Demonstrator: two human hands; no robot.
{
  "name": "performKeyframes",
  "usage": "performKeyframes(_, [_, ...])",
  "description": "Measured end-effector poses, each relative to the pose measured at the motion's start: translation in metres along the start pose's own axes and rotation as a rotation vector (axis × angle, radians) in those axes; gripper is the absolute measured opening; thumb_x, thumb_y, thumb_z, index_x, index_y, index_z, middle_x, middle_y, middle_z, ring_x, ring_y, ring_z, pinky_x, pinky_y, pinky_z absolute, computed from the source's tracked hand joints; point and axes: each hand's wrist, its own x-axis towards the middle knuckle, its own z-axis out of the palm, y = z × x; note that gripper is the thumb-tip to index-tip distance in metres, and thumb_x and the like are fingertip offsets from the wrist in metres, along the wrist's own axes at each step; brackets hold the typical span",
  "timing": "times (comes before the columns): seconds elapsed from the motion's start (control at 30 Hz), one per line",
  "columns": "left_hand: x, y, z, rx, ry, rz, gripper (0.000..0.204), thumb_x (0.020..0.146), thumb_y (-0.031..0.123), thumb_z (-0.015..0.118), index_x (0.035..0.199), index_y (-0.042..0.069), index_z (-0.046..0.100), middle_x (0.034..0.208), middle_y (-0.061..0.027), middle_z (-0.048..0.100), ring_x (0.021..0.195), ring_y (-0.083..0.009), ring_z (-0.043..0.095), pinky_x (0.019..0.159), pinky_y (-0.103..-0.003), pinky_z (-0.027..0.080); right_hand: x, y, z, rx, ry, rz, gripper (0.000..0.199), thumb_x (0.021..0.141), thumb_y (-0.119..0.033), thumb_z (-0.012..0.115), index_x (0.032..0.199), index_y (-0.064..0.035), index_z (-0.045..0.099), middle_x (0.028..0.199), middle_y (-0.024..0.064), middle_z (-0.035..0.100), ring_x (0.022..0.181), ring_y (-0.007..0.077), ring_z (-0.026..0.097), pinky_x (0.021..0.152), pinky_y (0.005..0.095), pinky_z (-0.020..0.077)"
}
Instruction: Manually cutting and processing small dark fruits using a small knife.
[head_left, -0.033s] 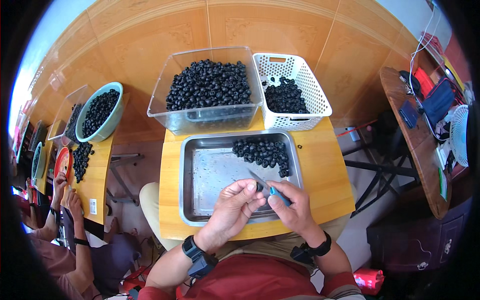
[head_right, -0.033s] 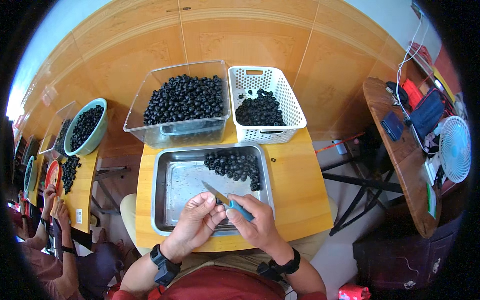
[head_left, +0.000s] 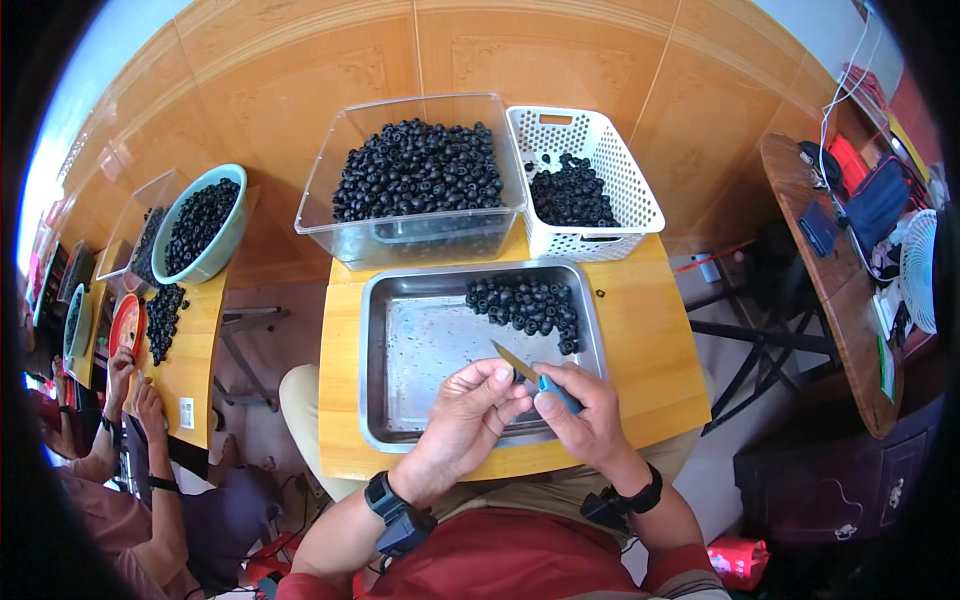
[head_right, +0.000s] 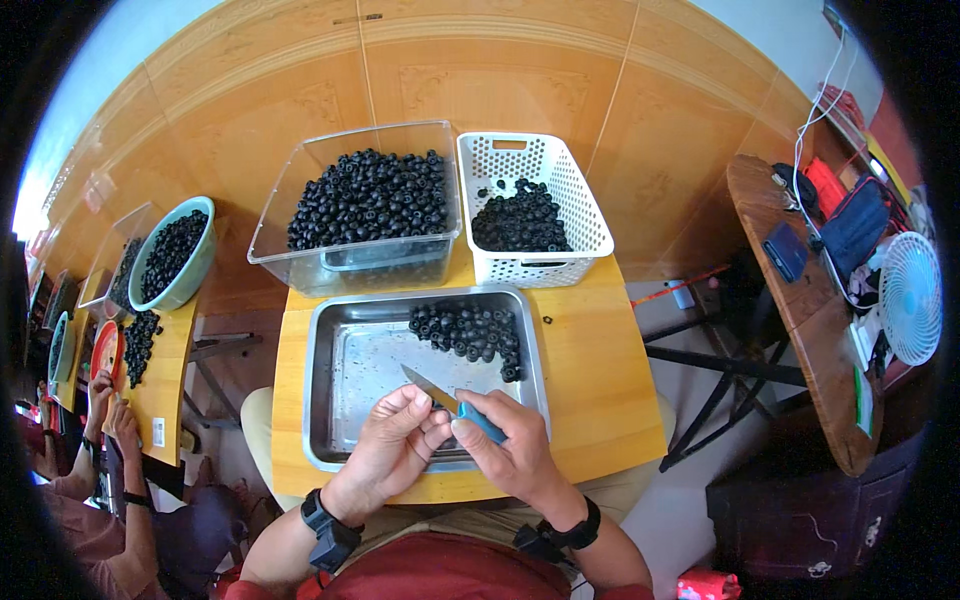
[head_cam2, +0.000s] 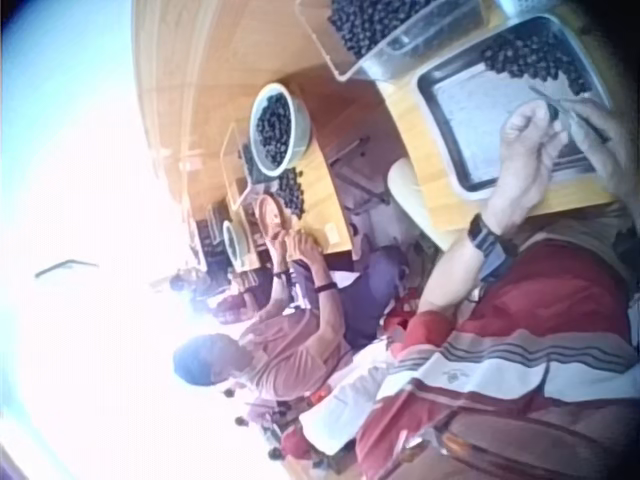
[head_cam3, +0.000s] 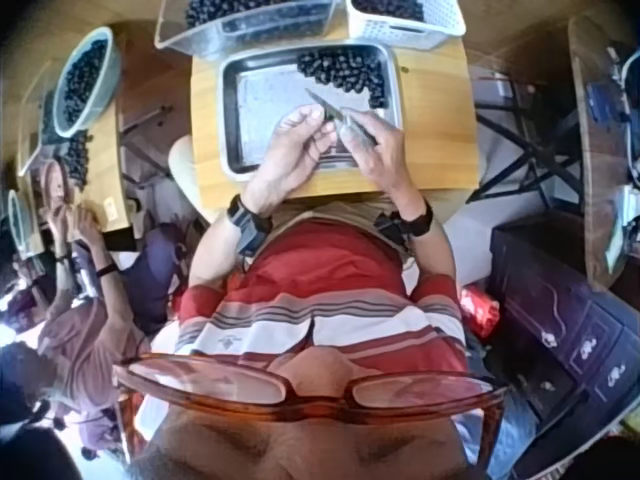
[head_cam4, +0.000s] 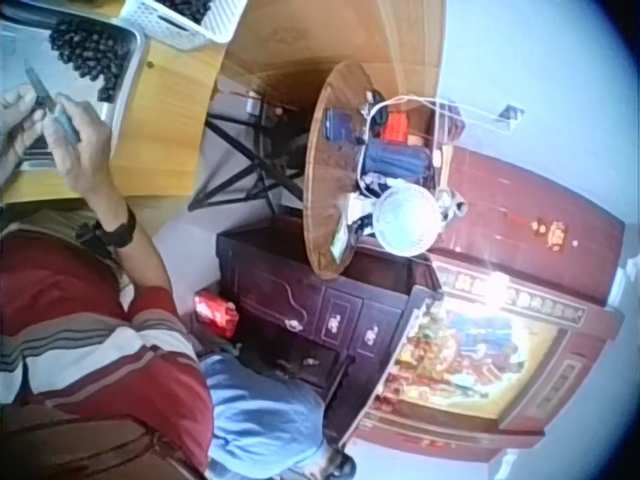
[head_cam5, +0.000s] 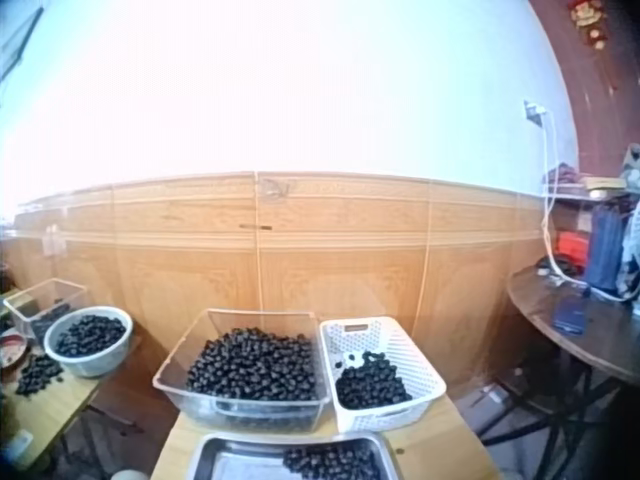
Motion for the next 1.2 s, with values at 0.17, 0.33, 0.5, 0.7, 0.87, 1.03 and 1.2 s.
performKeyframes(0.17, [-0.002, -0.001, 0.003, 0.003, -0.002, 0.036, 0.013, 0.099, 0.014, 0.059, 0.103, 0.003, 0.064, 0.094, -0.0066, 0.069, 0.087, -0.0141, 0.068, 0.084, -0.029, 0.059, -0.001, -0.005, 0.001, -0.092, -0.023, -0.020, 0.036, 0.092, -0.025, 0.069, 0.114, 0.0041, 0.065, 0.075, 0.0127, 0.061, 0.061, 0.0202, 0.059, 0.055, 0.0308, 0.0455])
performKeyframes(0.33, [-0.005, -0.001, 0.005, 0.019, 0.013, 0.045, 0.011, 0.099, 0.012, 0.057, 0.102, 0.003, 0.064, 0.096, -0.0061, 0.068, 0.088, -0.0134, 0.067, 0.084, -0.028, 0.059, -0.002, -0.008, 0.002, -0.116, -0.026, -0.050, 0.035, 0.092, -0.023, 0.069, 0.113, 0.0040, 0.065, 0.073, 0.0127, 0.060, 0.059, 0.0213, 0.059, 0.054, 0.0319, 0.0456])
performKeyframes(0.5, [-0.007, -0.002, 0.003, 0.027, 0.011, 0.056, 0.011, 0.099, 0.011, 0.057, 0.102, 0.002, 0.063, 0.096, -0.0065, 0.068, 0.089, -0.0141, 0.067, 0.084, -0.029, 0.059, -0.002, -0.011, 0.002, -0.127, -0.043, -0.044, 0.035, 0.092, -0.023, 0.069, 0.113, 0.0040, 0.065, 0.072, 0.0124, 0.060, 0.058, 0.0211, 0.059, 0.053, 0.0318, 0.0453])
performKeyframes(0.7, [-0.013, 0.001, 0.002, 0.044, -0.038, 0.122, 0.011, 0.097, 0.011, 0.060, 0.103, 0.002, 0.064, 0.095, -0.0067, 0.067, 0.085, -0.0139, 0.067, 0.083, -0.030, 0.059, -0.003, -0.013, 0.003, -0.113, -0.066, -0.033, 0.034, 0.091, -0.023, 0.070, 0.113, 0.0036, 0.066, 0.071, 0.0122, 0.060, 0.058, 0.0208, 0.059, 0.053, 0.0315, 0.0453])
performKeyframes(0.87, [-0.021, 0.008, 0.008, 0.072, -0.016, 0.139, 0.015, 0.096, 0.013, 0.063, 0.104, 0.001, 0.064, 0.092, -0.0092, 0.068, 0.078, -0.0153, 0.066, 0.075, -0.030, 0.059, -0.002, -0.011, 0.007, -0.102, -0.056, -0.025, 0.034, 0.091, -0.023, 0.070, 0.113, 0.0035, 0.067, 0.077, 0.0115, 0.065, 0.067, 0.0162, 0.062, 0.060, 0.0289, 0.0483])
performKeyframes(1.03, [-0.024, 0.014, 0.017, 0.115, -0.063, 0.122, 0.012, 0.096, 0.012, 0.063, 0.100, 0.001, 0.065, 0.091, -0.0075, 0.068, 0.077, -0.0129, 0.065, 0.076, -0.032, 0.059, 0.001, -0.010, -0.001, 0.148, 0.101, 0.243, 0.034, 0.097, -0.022, 0.064, 0.117, 0.0052, 0.064, 0.092, -0.0004, 0.065, 0.080, 0.0045, 0.056, 0.068, 0.0214, 0.0467])
performKeyframes(1.2, [-0.022, 0.009, 0.010, 0.107, -0.034, 0.115, 0.013, 0.097, 0.014, 0.062, 0.101, 0.001, 0.063, 0.091, -0.0084, 0.068, 0.078, -0.0139, 0.066, 0.073, -0.030, 0.059, 0.011, -0.023, 0.006, 0.204, -0.044, 0.056, 0.039, 0.091, -0.025, 0.073, 0.117, 0.0027, 0.066, 0.082, 0.0045, 0.063, 0.071, 0.0081, 0.056, 0.062, 0.0241, 0.0442])
